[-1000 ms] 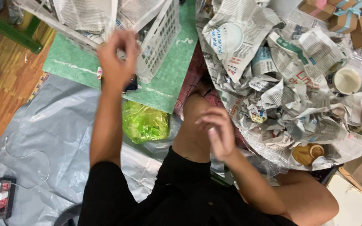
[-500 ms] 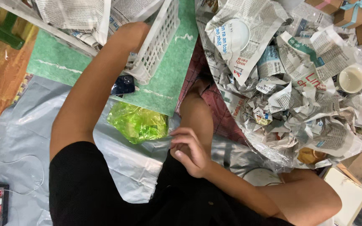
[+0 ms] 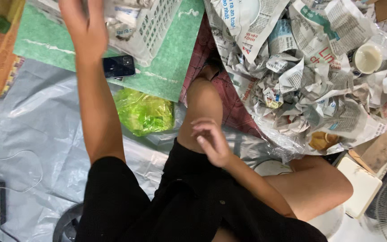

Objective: The person sits cross-legged and wraps various small items, including plastic cups, a blue plastic piece, and a white ceramic cup, in pieces of newspaper. They fold the newspaper around each item and place the wrapped bundle into a white plastic crate.

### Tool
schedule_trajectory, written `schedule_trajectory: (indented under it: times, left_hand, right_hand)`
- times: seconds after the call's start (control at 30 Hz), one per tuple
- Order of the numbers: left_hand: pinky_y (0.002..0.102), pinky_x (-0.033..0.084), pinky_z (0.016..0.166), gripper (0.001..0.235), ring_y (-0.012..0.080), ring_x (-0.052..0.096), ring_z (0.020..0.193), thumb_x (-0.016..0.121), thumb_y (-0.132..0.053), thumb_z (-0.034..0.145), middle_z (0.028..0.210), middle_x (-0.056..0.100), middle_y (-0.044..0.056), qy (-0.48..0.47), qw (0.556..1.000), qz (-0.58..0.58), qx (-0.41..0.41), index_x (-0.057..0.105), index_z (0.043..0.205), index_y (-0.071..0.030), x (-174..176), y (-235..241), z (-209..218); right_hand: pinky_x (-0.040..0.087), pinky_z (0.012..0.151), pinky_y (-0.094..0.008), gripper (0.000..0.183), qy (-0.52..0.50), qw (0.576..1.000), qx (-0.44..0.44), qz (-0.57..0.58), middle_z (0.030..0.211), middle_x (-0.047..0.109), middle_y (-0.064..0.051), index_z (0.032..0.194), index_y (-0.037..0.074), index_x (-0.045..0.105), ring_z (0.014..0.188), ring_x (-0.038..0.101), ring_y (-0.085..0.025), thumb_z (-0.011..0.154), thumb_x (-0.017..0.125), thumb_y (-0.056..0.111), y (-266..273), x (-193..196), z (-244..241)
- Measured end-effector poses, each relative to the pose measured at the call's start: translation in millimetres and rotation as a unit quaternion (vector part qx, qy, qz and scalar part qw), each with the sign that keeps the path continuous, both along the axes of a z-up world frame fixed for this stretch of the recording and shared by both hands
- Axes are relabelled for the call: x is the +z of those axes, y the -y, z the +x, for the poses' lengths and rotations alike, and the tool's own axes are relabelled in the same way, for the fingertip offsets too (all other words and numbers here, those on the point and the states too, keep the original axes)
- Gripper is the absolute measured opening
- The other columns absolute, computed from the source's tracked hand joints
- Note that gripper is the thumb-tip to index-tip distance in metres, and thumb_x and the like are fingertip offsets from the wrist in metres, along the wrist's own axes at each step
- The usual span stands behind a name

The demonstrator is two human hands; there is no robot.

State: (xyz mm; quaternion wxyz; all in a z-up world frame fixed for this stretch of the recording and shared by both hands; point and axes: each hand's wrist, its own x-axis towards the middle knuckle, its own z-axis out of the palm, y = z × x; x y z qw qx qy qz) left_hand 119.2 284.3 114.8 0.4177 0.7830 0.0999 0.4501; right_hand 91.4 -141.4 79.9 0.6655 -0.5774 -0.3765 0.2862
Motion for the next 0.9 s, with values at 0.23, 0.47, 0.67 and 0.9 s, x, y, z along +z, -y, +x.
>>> schedule_trajectory:
  times: [0.23,0.47,0.67,0.9]
  left_hand:
    - [0.023,0.038,0.068,0.012,0.0042,0.044,0.079,0.055,-0.005,0.108,0.093,0.044,-0.001,-0.045,0.958,-0.181,-0.220,0.044,0.112,-0.005,-24.4,190.1,-87.0]
    - [0.029,0.053,0.086,0.027,0.0130,0.066,0.101,0.061,-0.010,0.106,0.114,0.072,0.010,-0.124,0.891,-0.333,-0.283,0.054,0.131,-0.002,-37.8,305.2,-110.3]
    - [0.046,0.047,0.100,0.052,0.0329,0.059,0.114,0.087,-0.028,0.075,0.129,0.056,0.013,0.064,0.968,0.188,-0.151,0.064,0.118,-0.009,-23.6,360.9,-123.6]
    - [0.035,0.060,0.098,0.046,0.0312,0.075,0.116,0.084,-0.012,0.084,0.132,0.070,0.018,-0.051,0.926,0.043,-0.372,0.072,0.126,0.001,-41.7,362.9,-137.7]
  right_hand:
    - [0.042,0.110,-0.033,0.050,0.014,0.996,-0.082,-0.014,0.142,0.049,-0.011,0.148,0.000,0.040,0.132,0.051,-0.016,0.102,0.061,0.006,35.2,-10.1,9.0]
    - [0.054,0.076,-0.025,0.015,-0.052,0.984,-0.167,-0.046,0.095,0.074,-0.003,0.111,-0.003,0.072,0.083,0.066,-0.009,0.097,0.075,0.001,96.4,-44.6,-0.3]
    - [0.057,0.078,-0.024,0.026,-0.077,0.963,-0.255,0.036,0.098,0.076,-0.004,0.109,-0.001,0.074,0.086,0.069,-0.007,0.084,0.083,0.000,114.2,-55.7,-24.5]
    - [0.052,0.073,-0.023,0.023,-0.056,0.953,-0.281,0.098,0.092,0.073,-0.002,0.091,0.004,0.067,0.080,0.064,-0.006,0.087,0.088,0.012,142.1,-89.9,-34.7]
